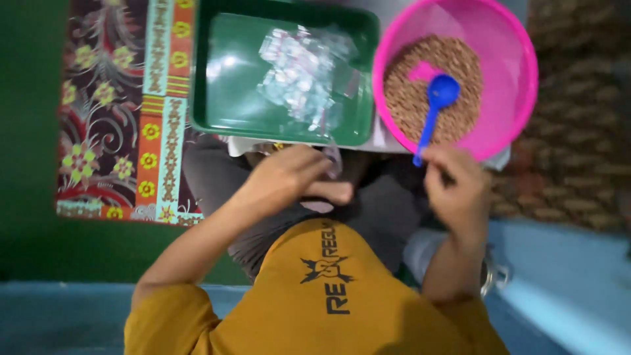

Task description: Packaging peanuts into small plastic bags using a spoon and sealing them manually.

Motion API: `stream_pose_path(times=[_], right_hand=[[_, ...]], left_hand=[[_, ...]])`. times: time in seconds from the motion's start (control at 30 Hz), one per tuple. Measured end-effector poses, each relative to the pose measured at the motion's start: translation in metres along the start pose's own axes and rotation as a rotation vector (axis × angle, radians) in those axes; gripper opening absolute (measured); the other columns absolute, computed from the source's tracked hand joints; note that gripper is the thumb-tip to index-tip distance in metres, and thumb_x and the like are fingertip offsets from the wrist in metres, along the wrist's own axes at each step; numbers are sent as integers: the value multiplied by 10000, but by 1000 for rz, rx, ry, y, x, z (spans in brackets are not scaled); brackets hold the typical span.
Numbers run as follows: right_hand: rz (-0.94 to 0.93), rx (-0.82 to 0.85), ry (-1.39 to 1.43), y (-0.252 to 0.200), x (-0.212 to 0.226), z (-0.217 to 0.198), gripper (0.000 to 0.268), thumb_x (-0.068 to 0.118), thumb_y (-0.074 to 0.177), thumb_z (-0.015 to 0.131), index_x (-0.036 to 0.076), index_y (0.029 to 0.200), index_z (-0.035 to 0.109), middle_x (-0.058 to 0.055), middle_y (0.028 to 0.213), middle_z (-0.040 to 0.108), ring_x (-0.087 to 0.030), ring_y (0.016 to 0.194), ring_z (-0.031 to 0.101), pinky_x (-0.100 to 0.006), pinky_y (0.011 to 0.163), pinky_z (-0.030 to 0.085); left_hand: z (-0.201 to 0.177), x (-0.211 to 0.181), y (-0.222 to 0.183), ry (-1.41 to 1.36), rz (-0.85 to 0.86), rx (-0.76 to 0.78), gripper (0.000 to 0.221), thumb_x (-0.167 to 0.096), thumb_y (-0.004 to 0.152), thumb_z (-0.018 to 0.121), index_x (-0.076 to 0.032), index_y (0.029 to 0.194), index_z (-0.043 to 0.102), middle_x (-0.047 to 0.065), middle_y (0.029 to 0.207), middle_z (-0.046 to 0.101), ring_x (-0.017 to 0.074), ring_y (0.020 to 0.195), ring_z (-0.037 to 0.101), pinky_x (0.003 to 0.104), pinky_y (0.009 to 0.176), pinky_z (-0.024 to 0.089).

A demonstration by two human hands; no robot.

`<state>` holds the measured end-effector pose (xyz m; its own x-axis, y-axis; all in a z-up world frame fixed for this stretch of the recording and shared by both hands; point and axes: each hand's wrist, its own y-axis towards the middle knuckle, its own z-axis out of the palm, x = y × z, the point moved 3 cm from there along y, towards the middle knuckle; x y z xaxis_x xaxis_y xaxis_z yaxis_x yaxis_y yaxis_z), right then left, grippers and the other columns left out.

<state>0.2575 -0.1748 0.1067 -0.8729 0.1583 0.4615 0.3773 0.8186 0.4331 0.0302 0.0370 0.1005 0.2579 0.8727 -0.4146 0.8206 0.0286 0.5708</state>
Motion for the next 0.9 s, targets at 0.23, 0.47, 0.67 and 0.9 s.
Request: stream_pose_path(times=[0.23,0.47,0.67,0.9], right_hand=[[172,239,-39,27,-53,9,368,-10,930,765,76,1287,752,-208,1118,731,-440,1074,688,-512,917,546],[155,287,120,62,-50,24,354,-17,970,667,38,1318,702,-236,1063,737,-400,833,623,-498,724,493],[17,-41,30,81,-45,27,296,-15,944,773,-12,1205,634,-165,1088,709,-312,887,676,-409,782,537],[50,-207,-32,80,-55,32,143,72,1071,710,-31,1160,667,-154,991,698,-281,794,647,-392,695,492]], left_hand=[[5,17,-17,128,-170,-16,140,-197,993,715,-142,1113,761,63,1085,723,254,967,703,318,827,567],[-1,8,-12,93,-318,-13,150,-72,927,767,-95,1074,773,51,1041,734,244,870,699,338,749,562],[0,9,-11,50,-414,8,194,8,891,775,-20,1081,749,97,1097,728,285,869,696,371,736,556],[0,9,-3,42,-402,9,199,24,896,766,-12,1091,750,96,1054,719,277,818,677,359,706,535]])
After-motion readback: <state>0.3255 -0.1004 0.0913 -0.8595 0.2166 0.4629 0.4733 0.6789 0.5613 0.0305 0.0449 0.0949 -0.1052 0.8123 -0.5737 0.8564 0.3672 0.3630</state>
